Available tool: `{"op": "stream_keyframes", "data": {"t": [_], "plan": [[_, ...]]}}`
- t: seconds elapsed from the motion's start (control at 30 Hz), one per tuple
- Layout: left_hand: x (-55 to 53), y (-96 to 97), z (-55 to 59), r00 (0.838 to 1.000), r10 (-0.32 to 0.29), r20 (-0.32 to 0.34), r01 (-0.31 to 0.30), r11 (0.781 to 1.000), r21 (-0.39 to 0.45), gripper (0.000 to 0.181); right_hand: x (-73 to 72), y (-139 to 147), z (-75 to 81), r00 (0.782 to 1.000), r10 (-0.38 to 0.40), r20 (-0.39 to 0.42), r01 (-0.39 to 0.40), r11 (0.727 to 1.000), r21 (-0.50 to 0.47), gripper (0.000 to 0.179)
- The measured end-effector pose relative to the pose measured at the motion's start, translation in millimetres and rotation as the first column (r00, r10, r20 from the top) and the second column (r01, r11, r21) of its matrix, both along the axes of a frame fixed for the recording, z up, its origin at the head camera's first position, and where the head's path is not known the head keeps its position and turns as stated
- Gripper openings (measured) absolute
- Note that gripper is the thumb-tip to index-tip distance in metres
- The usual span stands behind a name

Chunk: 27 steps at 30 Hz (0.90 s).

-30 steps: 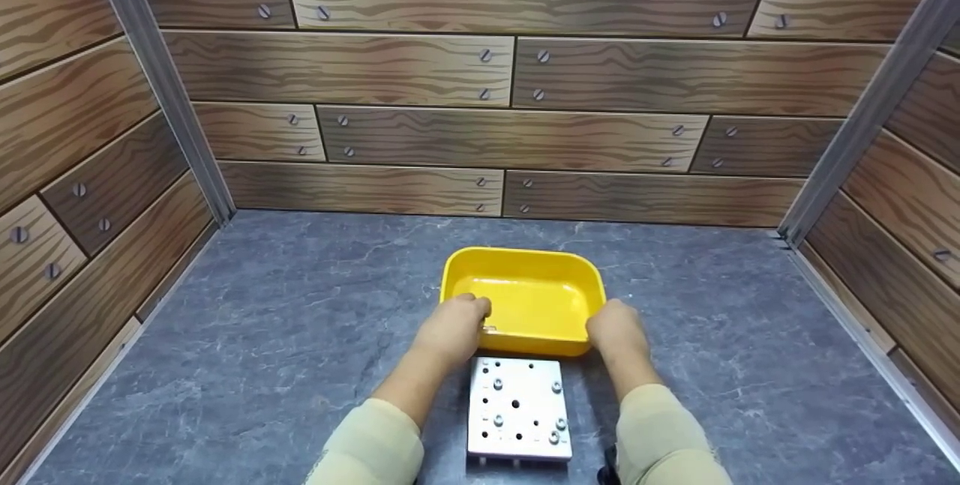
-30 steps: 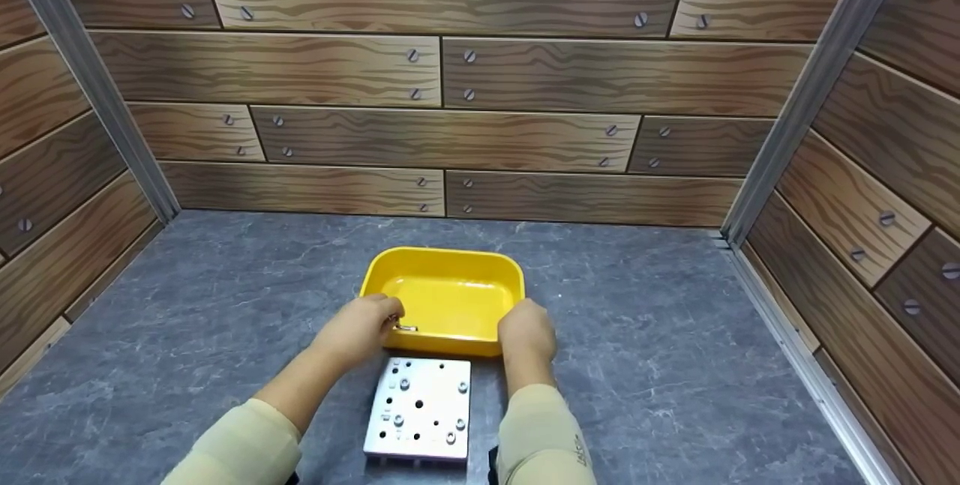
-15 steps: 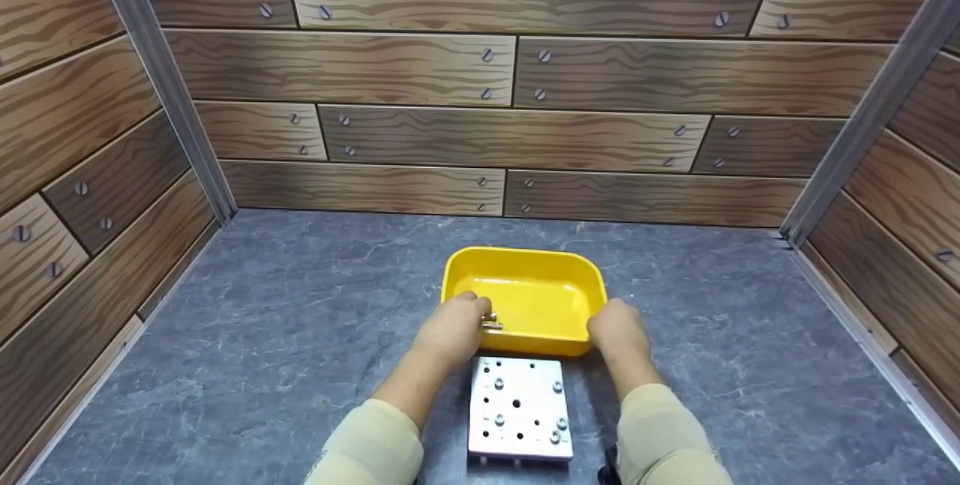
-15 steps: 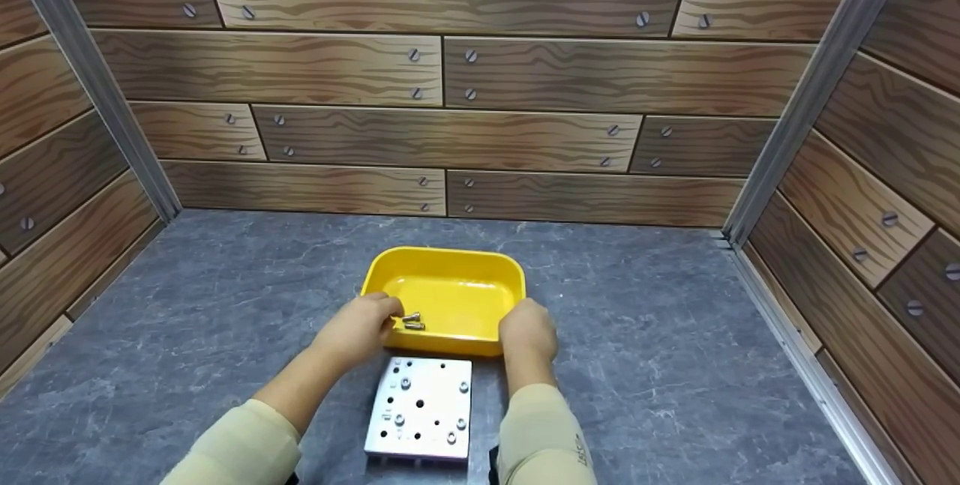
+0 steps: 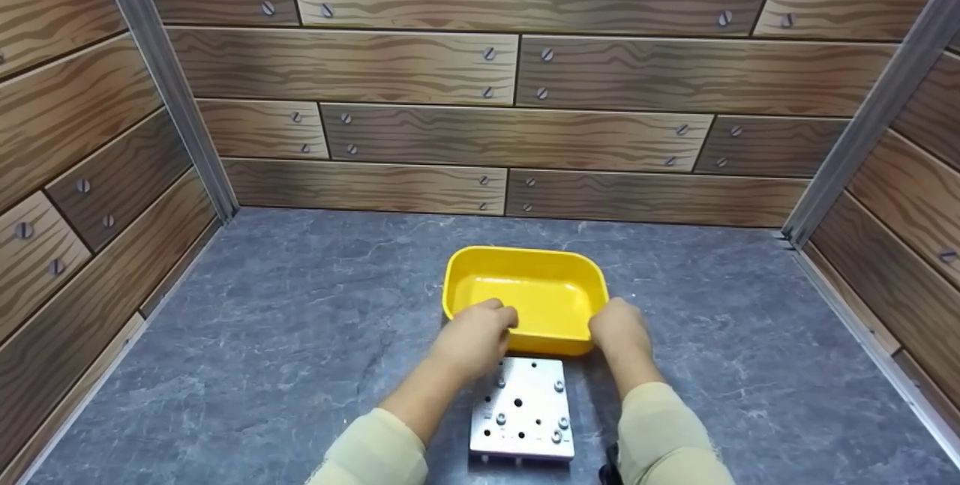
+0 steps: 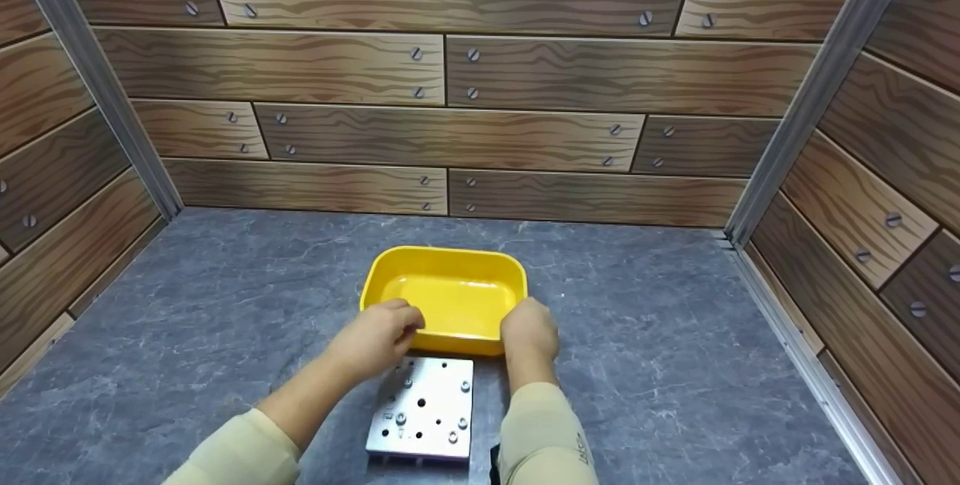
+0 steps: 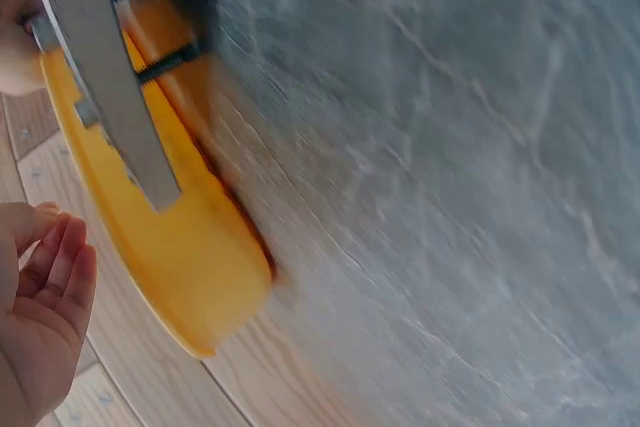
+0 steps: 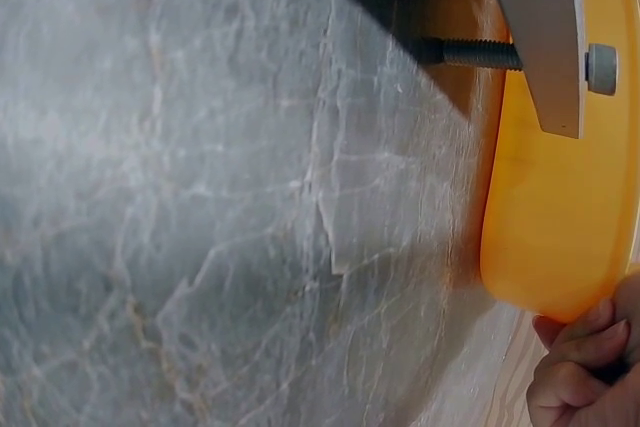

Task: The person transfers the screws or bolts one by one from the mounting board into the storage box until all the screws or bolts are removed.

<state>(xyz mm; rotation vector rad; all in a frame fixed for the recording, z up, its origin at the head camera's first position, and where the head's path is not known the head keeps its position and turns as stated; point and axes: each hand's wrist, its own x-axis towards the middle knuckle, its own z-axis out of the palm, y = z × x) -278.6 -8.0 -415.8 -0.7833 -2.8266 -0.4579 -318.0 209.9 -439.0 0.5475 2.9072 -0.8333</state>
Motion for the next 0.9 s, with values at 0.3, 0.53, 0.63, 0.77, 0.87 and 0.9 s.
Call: {"op": "stream_keyframes", "data": {"t": [0.3,0.53,0.63,0.77,0.87,0.9], "plan": [[24.7,21.0,3.4,0.982,-0.191,-0.016,0.189,0.979,-0.071,0.011,0.3,1.0,-0.8,0.999,0.020,-0.035,-0.020,1.000,0.013,0.025],[39.2,29.1,1.9,0.960,-0.279,-0.033,0.272,0.951,-0.148,0.009,1.8,1.3,-0.7,0.998,0.030,-0.049,-0.028,0.999,0.028,0.025],[42.9,28.9,-0.3,0.949,-0.315,-0.025,0.306,0.936,-0.174,0.011,1.9,0.7,-0.3,0.999,0.027,-0.040,-0.026,0.999,0.032,0.024],[46.5,27.6,-4.2,0.919,-0.395,0.018,0.390,0.897,-0.208,0.014,1.3,0.0,-0.1,0.999,0.023,-0.028,-0.023,0.999,0.025,0.023],[48.6,27.4,-6.8,0.886,-0.461,0.036,0.457,0.861,-0.225,0.014,1.1,0.2,-0.5,0.999,0.019,-0.031,-0.019,1.000,0.018,0.023],[49.1,27.5,-7.3,0.877,-0.479,0.039,0.475,0.850,-0.228,0.013,1.4,0.0,-0.1,0.999,0.017,-0.032,-0.016,1.000,0.016,0.023]]}}
